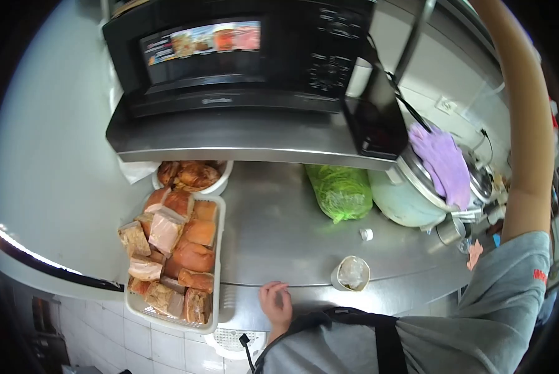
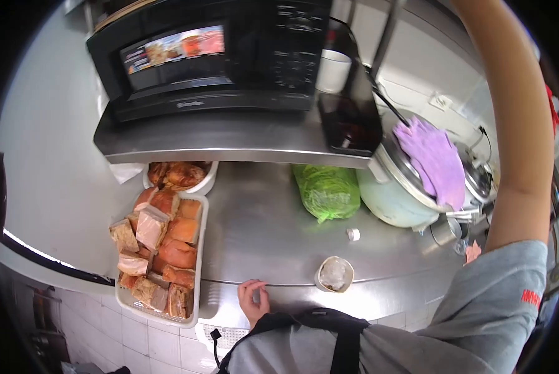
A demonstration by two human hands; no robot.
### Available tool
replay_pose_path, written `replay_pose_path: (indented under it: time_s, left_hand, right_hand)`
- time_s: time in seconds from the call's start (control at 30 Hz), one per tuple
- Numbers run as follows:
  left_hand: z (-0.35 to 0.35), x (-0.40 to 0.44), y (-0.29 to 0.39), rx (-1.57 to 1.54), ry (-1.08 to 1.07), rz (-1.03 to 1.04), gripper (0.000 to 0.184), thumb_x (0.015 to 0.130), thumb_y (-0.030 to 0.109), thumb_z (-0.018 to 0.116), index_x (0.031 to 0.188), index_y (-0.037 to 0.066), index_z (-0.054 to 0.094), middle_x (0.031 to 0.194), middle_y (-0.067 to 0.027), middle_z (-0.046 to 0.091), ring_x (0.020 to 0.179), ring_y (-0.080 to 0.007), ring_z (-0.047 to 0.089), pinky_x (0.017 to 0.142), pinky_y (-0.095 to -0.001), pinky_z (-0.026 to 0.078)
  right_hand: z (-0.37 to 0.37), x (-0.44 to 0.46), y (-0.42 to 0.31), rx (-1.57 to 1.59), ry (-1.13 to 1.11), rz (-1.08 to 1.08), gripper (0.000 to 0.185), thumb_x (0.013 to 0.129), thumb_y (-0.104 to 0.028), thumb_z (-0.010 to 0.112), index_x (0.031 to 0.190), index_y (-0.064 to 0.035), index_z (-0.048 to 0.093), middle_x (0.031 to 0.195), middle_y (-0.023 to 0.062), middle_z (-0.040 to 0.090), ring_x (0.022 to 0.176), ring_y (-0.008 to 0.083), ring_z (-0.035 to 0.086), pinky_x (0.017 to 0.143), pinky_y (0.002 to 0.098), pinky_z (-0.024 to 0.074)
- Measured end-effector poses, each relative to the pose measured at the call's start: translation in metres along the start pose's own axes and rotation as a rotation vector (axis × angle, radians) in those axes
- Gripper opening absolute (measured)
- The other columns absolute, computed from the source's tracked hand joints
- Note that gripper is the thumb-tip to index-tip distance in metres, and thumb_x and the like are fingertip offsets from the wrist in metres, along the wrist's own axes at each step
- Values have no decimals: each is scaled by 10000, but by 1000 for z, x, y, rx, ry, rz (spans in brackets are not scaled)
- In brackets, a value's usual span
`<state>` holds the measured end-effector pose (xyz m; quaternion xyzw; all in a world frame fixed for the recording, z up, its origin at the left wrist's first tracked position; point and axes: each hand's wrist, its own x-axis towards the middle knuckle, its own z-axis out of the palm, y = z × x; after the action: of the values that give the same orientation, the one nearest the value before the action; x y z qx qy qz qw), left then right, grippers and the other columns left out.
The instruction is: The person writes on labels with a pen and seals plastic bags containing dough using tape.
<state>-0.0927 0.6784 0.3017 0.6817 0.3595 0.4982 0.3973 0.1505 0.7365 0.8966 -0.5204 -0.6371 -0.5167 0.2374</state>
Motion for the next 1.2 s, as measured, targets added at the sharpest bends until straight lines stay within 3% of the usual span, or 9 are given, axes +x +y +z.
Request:
replay_pose_path:
  time_s: [0.2,0.3,0.33,0.4,0.47,0.6,0.87,0.97,1.2]
  left_hand:
    - [7,26,20,126,-37,75,158,781,-43,613,906,45,648,922,-116,585,887,-266,574,819,-354,451]
    - [18,45,42,122,-91,127,166,779,-28,624,921,50,656,947,-123,595,909,-271,577,819,-358,458]
    - [27,50,56,113,-205,178,178,776,-10,630,937,60,657,947,-122,603,905,-274,585,804,-366,466]
    - [41,56,83,102,-433,272,208,770,25,641,970,78,658,948,-119,618,898,-278,599,776,-383,481]
    - [64,38,111,-124,-1075,-90,231,770,56,665,999,83,655,914,-82,641,809,-254,628,698,-370,501]
    - [124,-21,114,194,-1759,251,359,764,80,679,1115,150,651,822,-78,671,749,-249,655,668,-372,503]
    - [226,-127,102,-29,-1810,702,403,723,94,640,1122,142,663,829,-142,695,777,-318,663,677,-428,510]
    - [255,-119,167,-26,-1815,507,479,708,56,627,1174,169,632,708,-94,680,650,-299,646,605,-404,491]
    - [280,-175,193,-44,-1753,693,308,742,79,618,1039,159,620,671,-88,661,668,-304,643,615,-431,490]
  right_hand:
    - [-86,-157,-9,151,-238,59,260,828,-193,731,974,8,656,880,63,687,824,135,646,727,271,501]
    - [-113,-262,-31,733,-642,625,175,861,-87,563,988,-22,665,990,73,701,878,164,649,796,299,510]
    - [-123,-303,-46,930,-921,978,173,869,-116,566,996,-54,666,1029,73,695,893,179,648,816,324,512]
    - [-131,-402,-85,786,-1393,734,262,917,-218,559,1126,-104,668,901,170,690,821,286,676,774,367,527]
    - [-136,-495,-143,979,-1314,836,275,930,-241,564,1147,-101,659,911,190,684,784,373,650,754,415,529]
    - [-166,-550,-204,1059,-1365,1253,299,954,-244,535,1153,-47,641,1018,162,688,924,342,657,840,374,507]
    - [-241,-607,-203,1331,-1145,1559,407,1005,-287,411,1318,-60,536,1256,153,604,1137,250,576,997,341,410]
    - [-253,-630,-198,1397,-1192,1717,494,986,-279,328,1395,-23,434,1359,178,506,1250,245,459,1083,331,296]
    - [-221,-687,-193,1355,-1577,1331,459,967,-267,379,1305,20,494,1303,202,536,1222,308,495,1027,360,374]
